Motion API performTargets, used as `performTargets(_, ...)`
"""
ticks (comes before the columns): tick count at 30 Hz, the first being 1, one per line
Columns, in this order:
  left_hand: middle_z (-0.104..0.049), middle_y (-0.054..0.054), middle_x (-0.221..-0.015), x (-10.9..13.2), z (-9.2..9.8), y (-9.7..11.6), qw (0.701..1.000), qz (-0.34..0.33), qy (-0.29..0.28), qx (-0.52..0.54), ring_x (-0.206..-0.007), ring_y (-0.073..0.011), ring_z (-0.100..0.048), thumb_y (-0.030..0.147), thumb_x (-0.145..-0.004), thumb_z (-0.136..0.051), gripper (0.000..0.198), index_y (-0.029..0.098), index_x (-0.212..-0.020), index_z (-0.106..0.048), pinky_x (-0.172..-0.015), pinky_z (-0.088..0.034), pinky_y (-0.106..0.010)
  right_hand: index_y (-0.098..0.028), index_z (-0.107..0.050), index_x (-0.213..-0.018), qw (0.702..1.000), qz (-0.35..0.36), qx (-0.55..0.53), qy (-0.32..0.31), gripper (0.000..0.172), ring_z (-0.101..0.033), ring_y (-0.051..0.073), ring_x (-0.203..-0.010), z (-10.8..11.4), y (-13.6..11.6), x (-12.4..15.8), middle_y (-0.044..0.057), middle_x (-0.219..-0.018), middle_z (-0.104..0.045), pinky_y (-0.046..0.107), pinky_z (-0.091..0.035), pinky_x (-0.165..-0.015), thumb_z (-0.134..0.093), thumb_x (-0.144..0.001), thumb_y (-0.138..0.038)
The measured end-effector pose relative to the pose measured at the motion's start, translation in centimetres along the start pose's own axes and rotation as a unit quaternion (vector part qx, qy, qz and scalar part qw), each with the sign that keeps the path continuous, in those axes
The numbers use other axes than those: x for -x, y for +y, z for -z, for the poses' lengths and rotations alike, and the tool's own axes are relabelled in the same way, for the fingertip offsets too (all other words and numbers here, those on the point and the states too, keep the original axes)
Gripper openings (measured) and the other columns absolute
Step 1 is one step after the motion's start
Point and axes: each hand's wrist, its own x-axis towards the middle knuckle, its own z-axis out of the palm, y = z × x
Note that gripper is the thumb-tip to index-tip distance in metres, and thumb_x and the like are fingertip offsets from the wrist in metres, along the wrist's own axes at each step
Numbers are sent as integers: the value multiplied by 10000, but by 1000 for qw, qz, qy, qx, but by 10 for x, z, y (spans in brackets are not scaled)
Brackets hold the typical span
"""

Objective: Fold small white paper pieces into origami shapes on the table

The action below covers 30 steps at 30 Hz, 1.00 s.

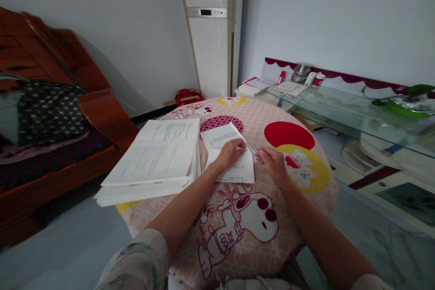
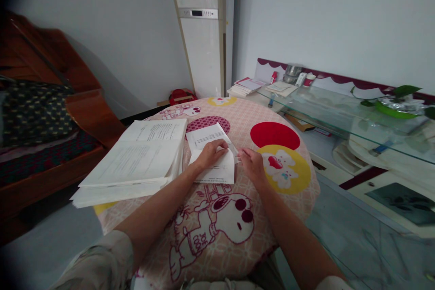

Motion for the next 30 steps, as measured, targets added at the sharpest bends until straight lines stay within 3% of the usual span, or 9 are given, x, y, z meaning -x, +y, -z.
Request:
performTargets(3,-677,-24,-849,-2,16,3,998,15,54,34,-795,-163,-623,203,-859,-561,49,178,-861,-603,-777,-485,-296,-150,-744,-984,997,63,-38,-29,472,-685,239,-1003,-1,-7,1,114,-1021,-752,341,-524,-896,-452,-924,-517)
performTargets(6,-670,-17,-827,-4,29,6,992,36,113,29,-759,-154,-611,198,-852,-567,27,183,-853,-590,-749,-476,-284,-152,-749,-936,994,62,-72,-51,503,-674,258,-1046,-4,-14,2,123,-1036,-750,376,-493,-964,-464,-922,-566)
performTargets(13,-648,-7,-796,-3,48,8,972,63,223,45,-719,-135,-584,192,-843,-573,20,176,-831,-568,-692,-454,-256,-159,-703,-1102,989,47,-111,-85,446,-696,250,-944,-11,-23,1,90,-991,-756,353,-528,-858,-690,-778,-466)
performTargets(17,-622,8,-758,-7,66,15,954,58,283,81,-700,-122,-570,195,-822,-590,23,177,-831,-580,-655,-445,-233,-183,-741,-801,985,130,-93,-72,193,-678,228,-926,-10,-38,-1,53,-928,-755,351,-498,-903,-718,-742,-365)
performTargets(19,-602,15,-730,-9,79,25,942,45,306,129,-656,-109,-553,188,-804,-609,39,178,-831,-582,-603,-431,-214,-190,-738,-746,983,146,-98,-47,167,-672,209,-857,-4,-56,-1,38,-840,-746,344,-506,-867,-713,-741,-355)
performTargets(22,-579,23,-698,-8,100,43,918,23,322,229,-567,-80,-513,178,-802,-615,59,174,-844,-574,-523,-401,-183,-192,-741,-740,985,127,-109,-38,202,-614,163,-638,9,-89,-2,15,-687,-700,286,-503,-625,-736,-715,-392)
performTargets(25,-585,26,-691,4,114,54,905,25,329,268,-516,-60,-473,185,-790,-658,127,165,-904,-607,-473,-367,-160,-194,-736,-734,984,126,-101,-82,232,-569,137,-575,21,-115,-1,7,-635,-669,247,-454,-537,-750,-707,-424)
performTargets(28,-609,12,-699,23,118,52,921,52,300,243,-554,-83,-529,231,-817,-661,183,161,-985,-642,-502,-423,-177,-176,-731,-762,975,93,-108,-173,247,-582,130,-587,25,-122,1,15,-665,-676,227,-442,-528,-748,-704,-416)
performTargets(30,-681,-36,-870,35,117,49,942,52,286,167,-764,-142,-637,238,-815,-672,257,171,-1063,-657,-639,-519,-234,-162,-730,-792,966,76,-110,-221,247,-589,126,-605,23,-118,3,20,-692,-682,221,-438,-537,-723,-732,-402)
